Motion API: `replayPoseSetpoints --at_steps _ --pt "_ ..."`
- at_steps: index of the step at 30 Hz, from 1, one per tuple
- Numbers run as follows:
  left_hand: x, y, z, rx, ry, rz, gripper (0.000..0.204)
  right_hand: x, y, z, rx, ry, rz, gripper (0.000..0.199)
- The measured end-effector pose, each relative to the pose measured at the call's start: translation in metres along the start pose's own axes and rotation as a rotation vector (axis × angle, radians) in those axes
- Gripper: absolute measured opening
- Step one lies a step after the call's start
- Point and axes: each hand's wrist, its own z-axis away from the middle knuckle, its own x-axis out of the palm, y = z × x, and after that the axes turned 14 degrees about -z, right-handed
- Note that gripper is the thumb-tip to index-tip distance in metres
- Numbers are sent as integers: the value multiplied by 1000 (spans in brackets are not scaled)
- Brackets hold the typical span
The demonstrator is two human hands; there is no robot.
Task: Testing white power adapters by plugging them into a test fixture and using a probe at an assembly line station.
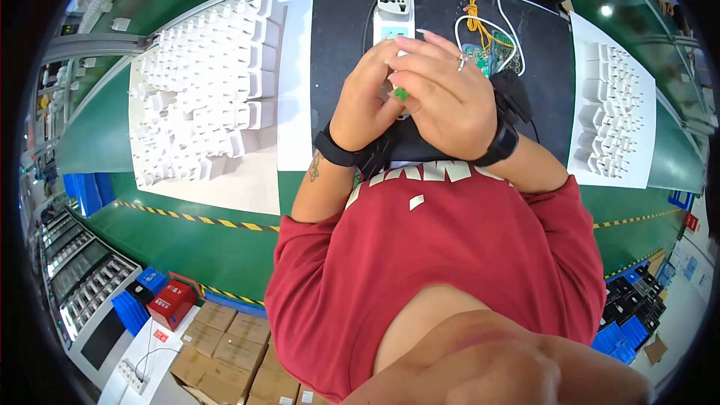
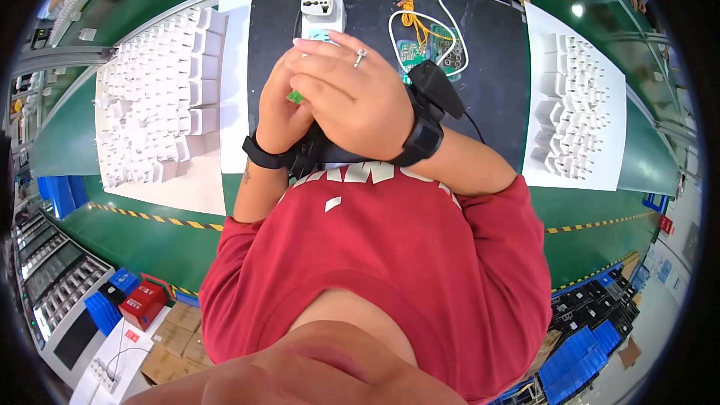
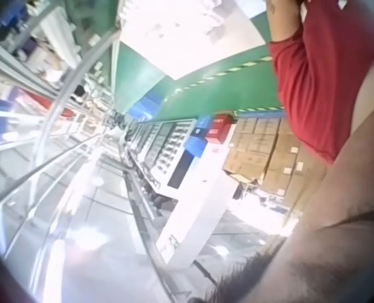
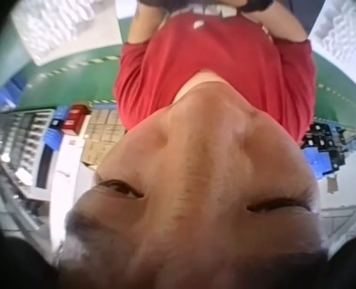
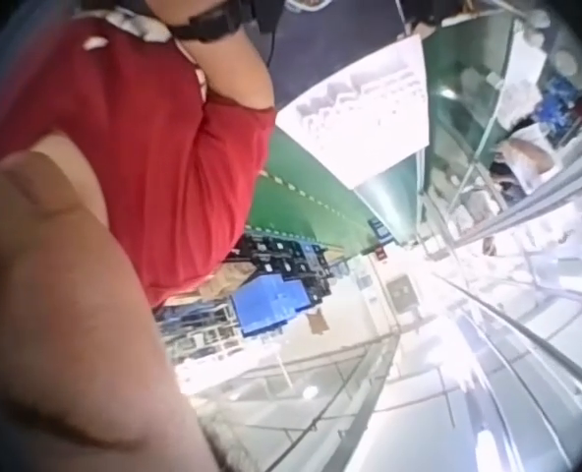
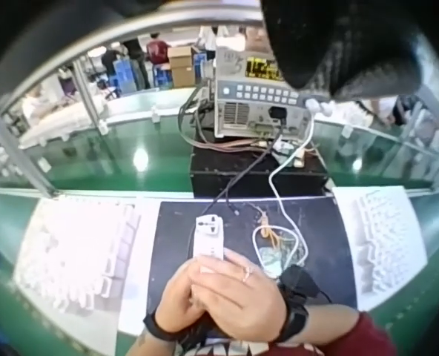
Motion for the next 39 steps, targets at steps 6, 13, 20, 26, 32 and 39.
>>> replayPoseSetpoints --at_steps 6,13,20,26,32,39 --pt "0 -3 1 62 -39 -54 51 11 15 16 -35 86 -118 20" --pt "3 -3 -1 28 9 -60 54 21 15 18 2 197 -171 11" --pt "5 -7 2 65 23 -57 38 6 -2 5 282 181 -42 13" --pt "4 -11 6 -61 48 54 41 31 64 9 -524 302 47 16" --pt "2 -5 1 -23 30 11 44 6 33 -11 -346 100 124 18" --pt "3 -2 -5 52 66 35 48 -15 -23 -22 376 -111 62 15"
